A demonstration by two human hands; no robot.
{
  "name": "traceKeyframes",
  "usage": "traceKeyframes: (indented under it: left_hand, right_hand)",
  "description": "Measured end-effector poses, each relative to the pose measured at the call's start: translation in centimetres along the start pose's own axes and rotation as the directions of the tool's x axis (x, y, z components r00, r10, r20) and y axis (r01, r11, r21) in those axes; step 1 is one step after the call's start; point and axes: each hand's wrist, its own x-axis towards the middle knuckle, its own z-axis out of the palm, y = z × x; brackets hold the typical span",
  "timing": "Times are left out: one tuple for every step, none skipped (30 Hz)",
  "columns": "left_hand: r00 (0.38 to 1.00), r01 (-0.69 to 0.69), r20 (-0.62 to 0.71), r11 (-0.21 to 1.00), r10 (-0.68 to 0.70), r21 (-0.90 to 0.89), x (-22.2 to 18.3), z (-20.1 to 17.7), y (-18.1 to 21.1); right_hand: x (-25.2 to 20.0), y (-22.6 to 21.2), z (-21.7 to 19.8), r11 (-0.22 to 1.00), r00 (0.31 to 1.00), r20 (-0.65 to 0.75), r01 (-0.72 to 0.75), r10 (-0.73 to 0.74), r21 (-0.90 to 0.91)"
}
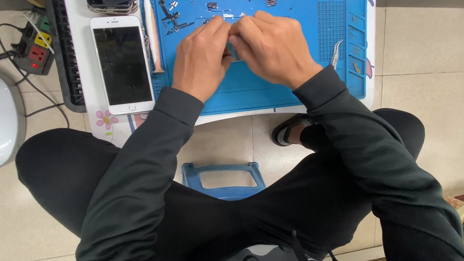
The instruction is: The person sits at a workbench and uses a screwdriver to remove screws from a disassembled smartphone. They then use tweezers to carefully lift and remove internal components, including a metal bracket and a ribbon cable, placing them on the blue mat.
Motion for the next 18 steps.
traceKeyframes:
  left_hand:
    - [1.0,0.003,-0.01,1.0,-0.003,-0.009,0.1,0.0,0.0]
    - [1.0,0.006,-0.02,1.0,-0.007,-0.019,0.2,0.0,0.0]
    - [1.0,0.007,-0.023,1.0,-0.008,-0.015,0.2,0.0,-0.2]
    - [1.0,0.016,0.001,1.0,-0.016,-0.01,0.2,0.0,-0.3]
    - [0.999,0.024,0.026,1.0,-0.024,-0.008,0.2,0.1,-0.3]
    - [0.999,0.024,0.024,1.0,-0.024,-0.008,0.4,-0.3,-0.3]
    - [1.0,0.005,0.03,1.0,-0.005,-0.017,0.5,-0.7,-0.3]
    - [0.999,-0.014,0.036,1.0,0.015,-0.026,0.6,-1.0,-0.2]
    - [0.999,-0.016,0.035,1.0,0.017,-0.026,0.6,-1.1,-0.2]
    - [0.999,-0.018,0.042,1.0,0.018,-0.008,0.6,-1.2,-0.2]
    - [0.999,-0.018,0.048,1.0,0.018,0.01,0.6,-1.3,-0.2]
    - [0.999,-0.019,0.047,1.0,0.019,0.01,0.7,-1.3,-0.2]
    - [0.998,-0.019,0.053,1.0,0.018,0.014,0.7,-1.4,-0.2]
    - [0.998,-0.018,0.059,1.0,0.017,0.017,0.7,-1.4,-0.2]
    - [0.998,-0.018,0.06,1.0,0.017,0.018,0.7,-1.4,-0.3]
    - [0.998,-0.03,0.048,0.999,0.029,0.023,0.7,-1.3,-0.4]
    - [0.998,-0.042,0.038,0.999,0.041,0.028,0.7,-1.3,-0.4]
    - [0.998,-0.042,0.041,0.999,0.04,0.028,0.6,-1.2,-0.5]
  right_hand:
    - [0.4,-0.3,-0.5,1.0,1.0,0.024,0.002,-0.003,0.025]
    - [0.8,-0.5,-1.0,0.999,0.999,0.047,0.004,-0.006,0.05]
    - [0.9,-0.5,-0.9,0.999,0.999,0.044,0.008,-0.01,0.051]
    - [0.9,-0.4,-0.7,0.998,0.998,0.06,-0.005,0.001,0.07]
    - [0.8,-0.2,-0.7,0.996,0.997,0.079,-0.021,0.014,0.088]
    - [0.8,-0.1,-0.5,0.996,0.997,0.079,-0.019,0.012,0.087]
    - [0.6,-0.1,-0.3,0.995,0.999,0.05,-0.025,0.02,0.093]
    - [0.5,-0.1,-0.1,0.995,0.999,0.021,-0.03,0.028,0.098]
    - [0.6,-0.1,-0.2,0.995,0.999,0.02,-0.031,0.029,0.096]
    - [0.6,-0.2,-0.2,0.99,0.999,0.001,-0.041,0.042,0.137]
    - [0.7,-0.2,-0.3,0.983,0.998,-0.018,-0.05,0.054,0.178]
    - [0.7,0.0,-0.1,0.983,0.998,-0.018,-0.049,0.054,0.177]
    - [0.6,0.2,0.1,0.99,0.998,-0.021,-0.054,0.057,0.127]
    - [0.5,0.4,0.3,0.995,0.998,-0.024,-0.058,0.06,0.077]
    - [0.8,0.1,-0.2,0.995,0.998,-0.024,-0.058,0.06,0.078]
    - [1.2,-0.1,-0.7,0.99,0.997,0.033,-0.075,0.071,0.118]
    - [1.5,-0.4,-1.3,0.983,0.993,0.091,-0.095,0.082,0.157]
    - [1.5,-0.4,-1.3,0.983,0.992,0.092,-0.097,0.084,0.159]
